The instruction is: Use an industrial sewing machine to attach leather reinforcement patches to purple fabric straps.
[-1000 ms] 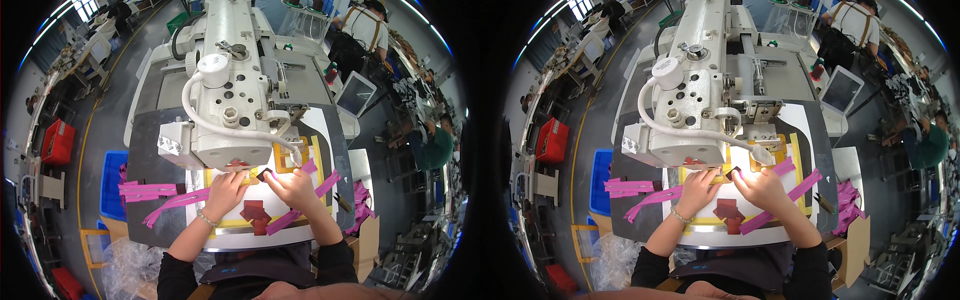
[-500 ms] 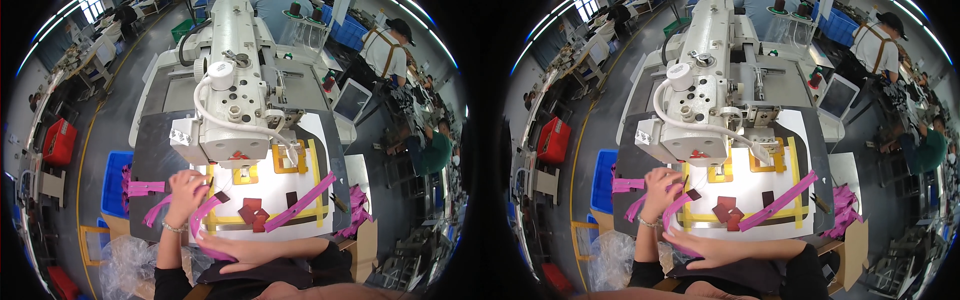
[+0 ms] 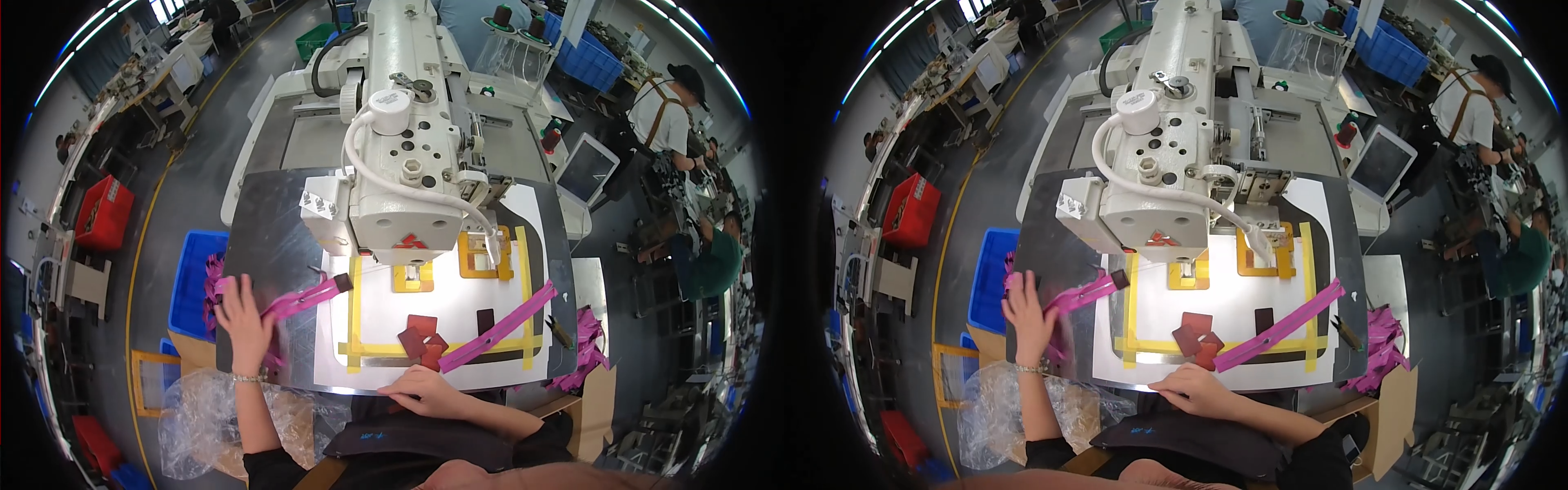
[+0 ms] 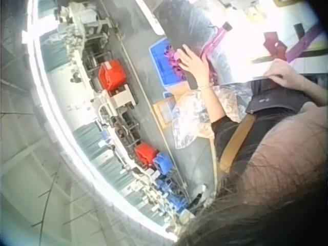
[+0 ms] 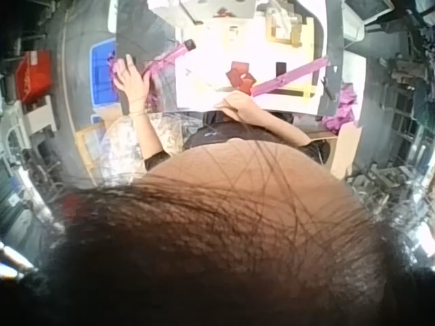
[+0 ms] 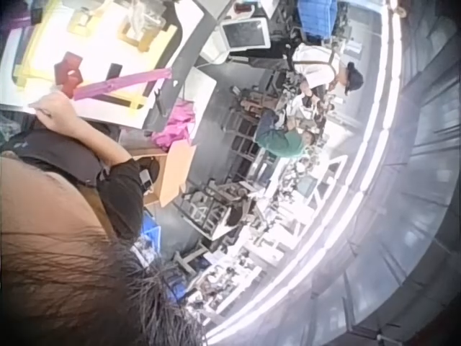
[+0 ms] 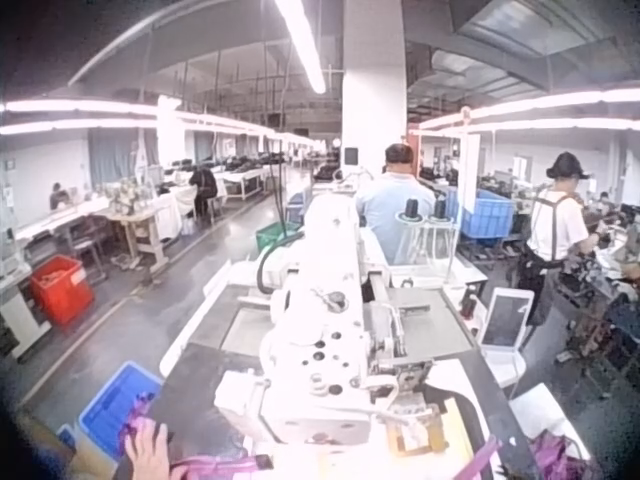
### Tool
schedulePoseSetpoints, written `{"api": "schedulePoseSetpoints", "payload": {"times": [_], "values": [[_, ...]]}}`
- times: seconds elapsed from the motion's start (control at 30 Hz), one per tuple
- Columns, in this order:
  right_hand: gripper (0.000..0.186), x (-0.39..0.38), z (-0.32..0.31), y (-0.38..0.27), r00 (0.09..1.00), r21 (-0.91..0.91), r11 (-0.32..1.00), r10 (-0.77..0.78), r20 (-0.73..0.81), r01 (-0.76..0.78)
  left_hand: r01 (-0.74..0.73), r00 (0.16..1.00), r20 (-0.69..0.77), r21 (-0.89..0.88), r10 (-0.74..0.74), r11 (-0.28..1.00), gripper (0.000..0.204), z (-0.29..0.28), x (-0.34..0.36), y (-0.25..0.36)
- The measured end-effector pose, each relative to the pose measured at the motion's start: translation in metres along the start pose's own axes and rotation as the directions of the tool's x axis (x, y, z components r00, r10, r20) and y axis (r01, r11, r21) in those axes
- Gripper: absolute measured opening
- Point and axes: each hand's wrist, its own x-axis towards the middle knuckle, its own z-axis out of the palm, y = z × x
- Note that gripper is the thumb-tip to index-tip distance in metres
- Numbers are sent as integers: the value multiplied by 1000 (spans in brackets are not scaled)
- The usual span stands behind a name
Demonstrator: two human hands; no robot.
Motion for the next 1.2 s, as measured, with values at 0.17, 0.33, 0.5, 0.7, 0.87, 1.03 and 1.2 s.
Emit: {"api": "schedulePoseSetpoints", "payload": {"times": [0.17,0.33,0.5,0.7,0.87,1.03,1.2], "values": [[26,-21,-13,16,986,-407,905,-160,-51,125,208,950,-292,335,-108,919,76,-2,4,-7],[32,-42,-37,18,977,-716,686,-213,-27,129,17,956,-293,112,16,994,69,-4,-6,34],[38,-49,-48,22,996,-678,732,-92,5,71,-360,932,-83,-342,354,868,47,11,-30,99],[41,-41,-47,23,993,-696,714,-114,-11,74,-348,885,48,-593,464,726,47,14,-43,179],[35,-44,-44,25,991,-694,718,-120,-57,47,-336,860,110,-613,498,715,39,23,-42,182],[20,-51,-34,26,970,-545,838,-115,-216,-22,-194,869,105,-827,484,528,33,19,-55,183],[11,-29,-16,10,761,669,707,558,-330,-228,-12,740,257,-919,621,395,29,-9,-59,183]]}}
